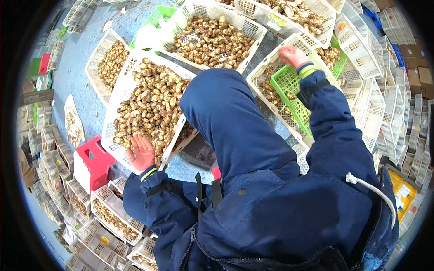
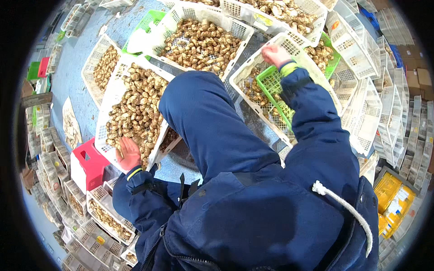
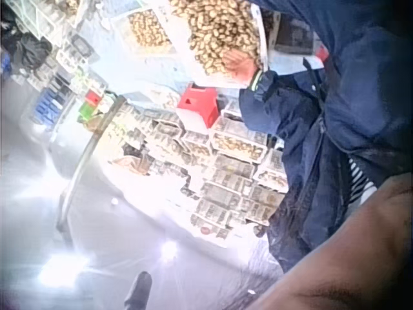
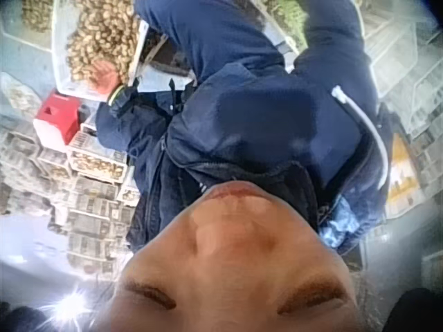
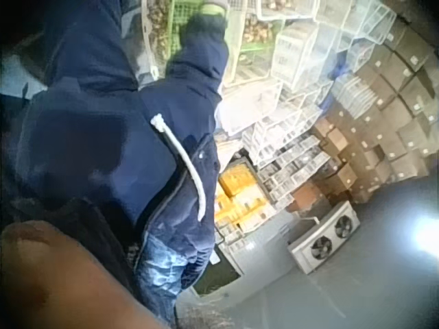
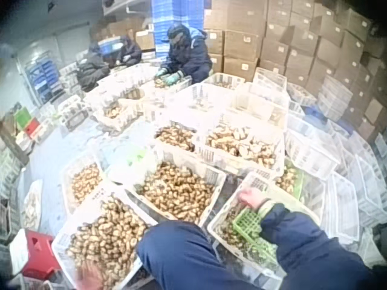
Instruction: The person sits on a low stool and repeatedly picks up ginger roots from a white crate, turns them over, and places them into a green crate. The person handles the ginger by hand without tools, moving items one at a time between crates.
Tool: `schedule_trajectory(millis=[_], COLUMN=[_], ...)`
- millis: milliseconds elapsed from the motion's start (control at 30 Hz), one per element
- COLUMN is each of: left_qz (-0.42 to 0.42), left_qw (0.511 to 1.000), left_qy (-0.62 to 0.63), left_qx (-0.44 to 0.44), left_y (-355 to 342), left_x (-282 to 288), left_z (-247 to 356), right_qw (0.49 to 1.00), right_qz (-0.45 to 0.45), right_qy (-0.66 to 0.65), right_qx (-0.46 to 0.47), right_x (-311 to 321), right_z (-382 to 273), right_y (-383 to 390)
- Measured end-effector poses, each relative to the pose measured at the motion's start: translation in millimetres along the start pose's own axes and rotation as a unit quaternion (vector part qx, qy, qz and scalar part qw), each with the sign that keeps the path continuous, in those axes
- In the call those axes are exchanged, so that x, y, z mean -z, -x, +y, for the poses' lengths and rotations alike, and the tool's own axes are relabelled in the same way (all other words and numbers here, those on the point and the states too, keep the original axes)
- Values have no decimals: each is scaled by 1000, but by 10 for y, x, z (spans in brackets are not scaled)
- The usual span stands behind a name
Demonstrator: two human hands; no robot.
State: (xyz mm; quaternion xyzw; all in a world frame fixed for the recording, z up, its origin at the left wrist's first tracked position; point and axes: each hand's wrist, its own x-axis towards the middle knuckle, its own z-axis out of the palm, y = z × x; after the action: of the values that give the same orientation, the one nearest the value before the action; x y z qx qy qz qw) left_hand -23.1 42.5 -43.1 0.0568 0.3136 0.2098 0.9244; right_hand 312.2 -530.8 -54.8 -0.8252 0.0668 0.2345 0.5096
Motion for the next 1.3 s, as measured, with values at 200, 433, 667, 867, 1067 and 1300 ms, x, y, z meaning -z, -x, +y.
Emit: schedule_trajectory(millis=[200, 433, 667, 867, 1067, 1300], left_qz=[-77, -150, -220, -281, -397, -391], left_qw=[991, 982, 969, 952, 907, 912], left_qy=[-105, -109, -113, -121, -138, -120], left_qx=[3, -22, -14, 6, -14, -37], left_y=[196, 453, 600, 708, 907, 859], left_x=[-401, -777, -966, -1048, -1064, -949], left_z=[-331, -376, -319, -479, -297, -226], right_qw=[854, 829, 994, 943, 758, 785], right_qz=[-17, -47, 68, -215, -471, -551], right_qy=[492, 541, 38, 6, 310, 230], right_qx=[-170, -134, 72, 253, 328, 163], right_x=[166, 96, 466, -874, -2628, -3266], right_z=[1718, 2071, 531, -2137, -3057, -2940], right_y=[714, 377, 270, 1102, 1586, 1489])
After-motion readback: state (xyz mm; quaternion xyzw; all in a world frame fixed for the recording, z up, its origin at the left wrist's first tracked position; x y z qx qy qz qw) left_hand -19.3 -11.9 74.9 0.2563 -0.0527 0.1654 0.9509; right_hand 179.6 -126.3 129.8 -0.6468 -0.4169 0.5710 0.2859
